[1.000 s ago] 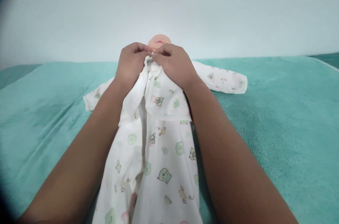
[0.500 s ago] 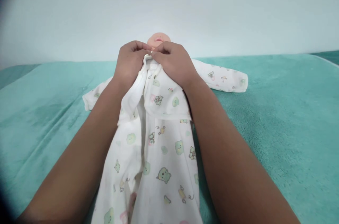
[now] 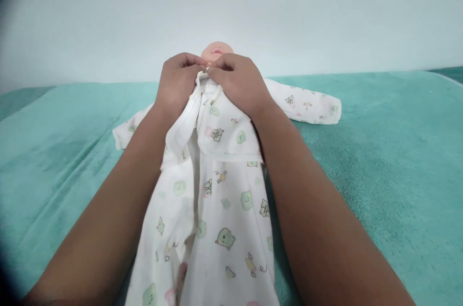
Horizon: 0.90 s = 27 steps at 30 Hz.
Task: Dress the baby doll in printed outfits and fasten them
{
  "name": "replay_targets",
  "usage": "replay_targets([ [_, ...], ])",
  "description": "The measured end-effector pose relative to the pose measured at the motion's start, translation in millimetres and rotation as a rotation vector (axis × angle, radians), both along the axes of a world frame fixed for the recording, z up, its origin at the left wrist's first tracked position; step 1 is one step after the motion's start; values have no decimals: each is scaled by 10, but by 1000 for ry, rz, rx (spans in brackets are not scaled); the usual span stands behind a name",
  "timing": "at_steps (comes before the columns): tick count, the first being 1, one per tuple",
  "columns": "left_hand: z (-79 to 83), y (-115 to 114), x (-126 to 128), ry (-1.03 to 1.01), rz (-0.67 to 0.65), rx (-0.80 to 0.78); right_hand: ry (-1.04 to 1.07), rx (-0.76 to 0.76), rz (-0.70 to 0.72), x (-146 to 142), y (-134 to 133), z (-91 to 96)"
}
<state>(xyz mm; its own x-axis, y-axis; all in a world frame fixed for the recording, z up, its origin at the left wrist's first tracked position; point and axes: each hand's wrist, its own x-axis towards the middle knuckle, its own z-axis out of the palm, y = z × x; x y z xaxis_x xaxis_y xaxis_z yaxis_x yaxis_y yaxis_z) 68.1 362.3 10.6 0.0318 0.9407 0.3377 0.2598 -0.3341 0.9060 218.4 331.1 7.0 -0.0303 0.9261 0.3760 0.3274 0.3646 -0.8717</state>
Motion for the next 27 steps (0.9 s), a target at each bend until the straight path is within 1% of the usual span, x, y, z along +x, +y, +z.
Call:
replay_targets([
  [6,-24,35,-1,-24,16,-29,-33,-35,-15,5,-18,12],
  [11,-48,39,-10,20,-3,29,-17,-7,-7,3,-13,8],
  [19,-16,4,-17,78,-14,6,-28,-6,-9,4,-16,6],
  [23,-33,14,-22,49,-24,35,-50,-23,-22,7,-10,5],
  [27,-58,20,-26,24,-30,62,-42,-3,-8,5,-11,11],
])
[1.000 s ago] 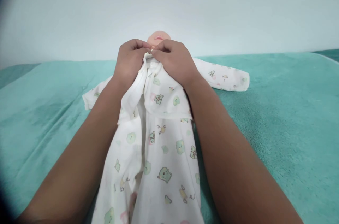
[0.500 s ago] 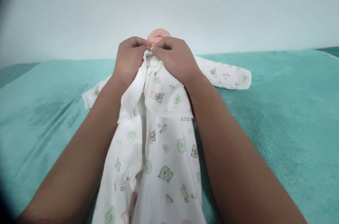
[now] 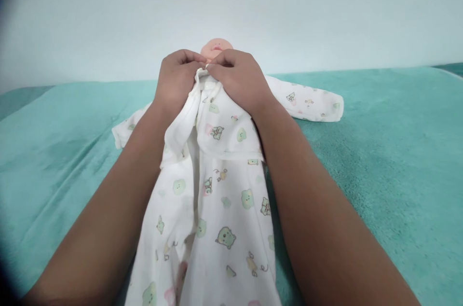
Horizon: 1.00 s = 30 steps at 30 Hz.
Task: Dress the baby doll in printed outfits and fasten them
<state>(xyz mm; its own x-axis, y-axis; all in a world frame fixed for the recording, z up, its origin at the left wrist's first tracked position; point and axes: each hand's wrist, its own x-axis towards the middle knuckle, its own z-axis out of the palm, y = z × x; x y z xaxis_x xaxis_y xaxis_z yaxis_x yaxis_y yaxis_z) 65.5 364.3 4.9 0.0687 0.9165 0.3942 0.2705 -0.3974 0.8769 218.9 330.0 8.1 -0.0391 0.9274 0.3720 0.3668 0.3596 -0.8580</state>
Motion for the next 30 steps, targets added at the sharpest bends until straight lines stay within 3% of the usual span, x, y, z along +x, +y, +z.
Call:
replay_targets([
  [13,24,6,25,-36,30,-36,24,-2,5,8,15,-20],
  [21,136,-99,33,84,66,-28,-75,-49,57,11,-46,56],
  [26,267,-292,64,223,126,-70,-203,-58,-129,-23,-126,156],
  [30,381,-460,72,315,73,-143,-372,-66,-257,-37,-172,227],
])
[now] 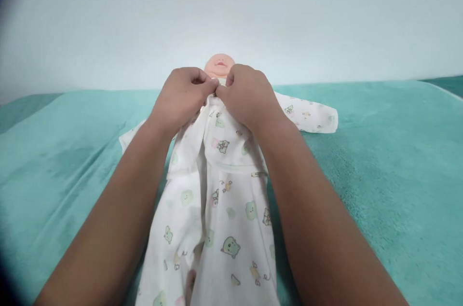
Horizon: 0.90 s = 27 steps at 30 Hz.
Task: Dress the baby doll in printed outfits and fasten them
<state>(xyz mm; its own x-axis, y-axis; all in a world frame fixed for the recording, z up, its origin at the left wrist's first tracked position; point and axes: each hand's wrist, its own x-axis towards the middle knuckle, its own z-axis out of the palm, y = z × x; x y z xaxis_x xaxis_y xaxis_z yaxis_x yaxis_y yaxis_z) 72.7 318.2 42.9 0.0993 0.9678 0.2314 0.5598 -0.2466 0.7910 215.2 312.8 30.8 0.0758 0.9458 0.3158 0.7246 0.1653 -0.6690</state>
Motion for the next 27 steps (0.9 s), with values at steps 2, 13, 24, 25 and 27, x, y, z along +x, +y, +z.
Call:
replay_targets([
  [2,47,-53,-15,61,-37,-28,-92,0,-4,14,-31,36],
  [13,134,-96,-78,144,-99,-46,-152,-119,-7,49,-306,262],
  [24,199,-177,-38,-44,-41,-61,-237,-224,228,277,-203,184],
  [25,196,-177,-37,-45,-43,-61,-247,-223,227,283,-204,177],
  [27,185,-168,-40,-25,-52,-45,-222,-230,223,283,-208,175],
])
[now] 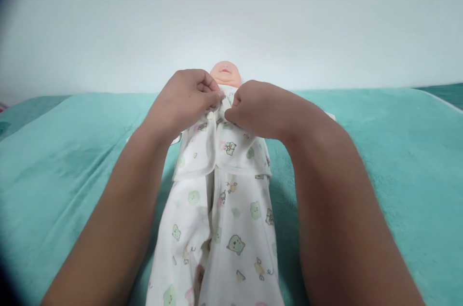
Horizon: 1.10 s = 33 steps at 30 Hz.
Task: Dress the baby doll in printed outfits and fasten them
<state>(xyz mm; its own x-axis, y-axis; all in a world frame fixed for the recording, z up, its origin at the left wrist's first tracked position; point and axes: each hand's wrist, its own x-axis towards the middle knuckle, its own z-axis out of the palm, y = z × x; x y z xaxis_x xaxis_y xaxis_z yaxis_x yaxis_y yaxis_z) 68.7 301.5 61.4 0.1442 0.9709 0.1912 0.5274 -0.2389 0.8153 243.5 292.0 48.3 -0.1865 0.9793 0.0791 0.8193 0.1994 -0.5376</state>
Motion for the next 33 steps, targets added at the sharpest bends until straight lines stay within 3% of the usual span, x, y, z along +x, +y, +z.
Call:
replay_targets([
  [8,-21,15,-13,-64,-40,-43,265,39,-116,-95,-34,96],
  [13,-38,16,27,-124,-27,-46,137,102,-177,-234,-21,47],
  [17,-89,63,19,-113,-100,15,75,180,-169,-266,-34,31],
  [30,-70,29,32,-108,-66,-8,-265,-38,-154,-232,-237,183],
  [33,-57,15,41,-140,-44,-19,-311,-56,-83,-232,-274,217],
])
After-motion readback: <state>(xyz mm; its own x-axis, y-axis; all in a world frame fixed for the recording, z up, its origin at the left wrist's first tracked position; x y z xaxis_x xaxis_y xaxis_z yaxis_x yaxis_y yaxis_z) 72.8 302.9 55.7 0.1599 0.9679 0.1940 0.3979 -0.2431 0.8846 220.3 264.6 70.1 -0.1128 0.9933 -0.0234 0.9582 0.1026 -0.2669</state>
